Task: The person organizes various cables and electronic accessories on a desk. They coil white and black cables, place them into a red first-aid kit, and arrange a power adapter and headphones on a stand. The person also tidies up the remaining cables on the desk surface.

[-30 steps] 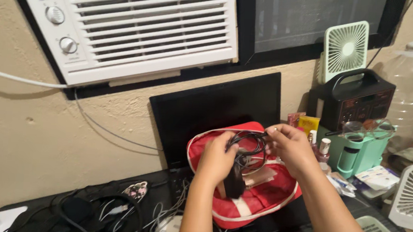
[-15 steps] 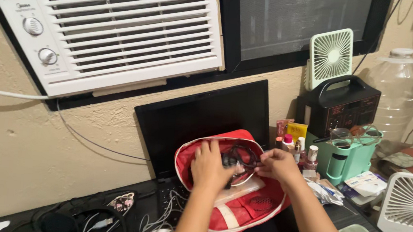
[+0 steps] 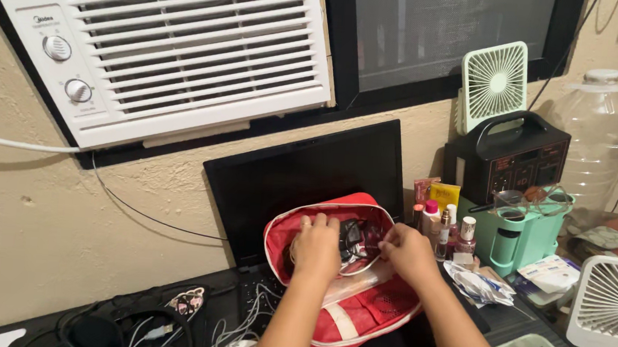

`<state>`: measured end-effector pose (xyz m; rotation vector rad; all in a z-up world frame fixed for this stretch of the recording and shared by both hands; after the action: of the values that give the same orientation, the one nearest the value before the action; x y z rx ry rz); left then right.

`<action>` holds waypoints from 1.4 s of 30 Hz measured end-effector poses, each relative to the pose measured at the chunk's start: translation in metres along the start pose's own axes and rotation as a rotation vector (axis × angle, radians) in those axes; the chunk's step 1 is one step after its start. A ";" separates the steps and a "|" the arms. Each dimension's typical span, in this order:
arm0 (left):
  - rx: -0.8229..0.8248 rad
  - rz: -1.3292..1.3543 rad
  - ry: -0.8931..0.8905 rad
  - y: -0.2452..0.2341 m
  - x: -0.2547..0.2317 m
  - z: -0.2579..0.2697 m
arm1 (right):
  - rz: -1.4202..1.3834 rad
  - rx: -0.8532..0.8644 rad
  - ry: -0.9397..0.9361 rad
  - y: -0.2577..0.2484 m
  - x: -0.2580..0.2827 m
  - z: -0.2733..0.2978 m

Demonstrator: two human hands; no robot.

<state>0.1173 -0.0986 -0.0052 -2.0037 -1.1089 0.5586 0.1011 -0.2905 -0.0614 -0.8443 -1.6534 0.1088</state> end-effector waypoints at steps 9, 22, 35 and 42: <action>-0.126 0.148 -0.002 0.018 -0.021 0.001 | 0.088 0.037 -0.140 -0.001 -0.001 -0.006; -0.103 0.088 -0.004 0.013 -0.032 0.001 | 0.280 -0.072 -0.062 -0.025 -0.044 -0.028; -0.296 -0.022 -0.013 -0.057 0.047 0.045 | 0.143 0.182 -0.287 0.006 0.060 0.019; -0.093 -0.005 -0.238 -0.129 0.153 0.123 | -0.043 0.400 -0.611 0.049 0.156 0.107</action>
<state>0.0478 0.1244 0.0196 -2.0522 -1.3027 0.7714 0.0255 -0.1253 0.0117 -0.4861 -2.1139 0.7010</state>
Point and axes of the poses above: each hand's wrist, its own z-axis away from the middle knuckle, its own y-axis out of the palm, x = y × z, the point moved 6 cm from there along -z, towards the middle knuckle, and after that the axes turned 2 degrees about y, right-handed, at the moved point
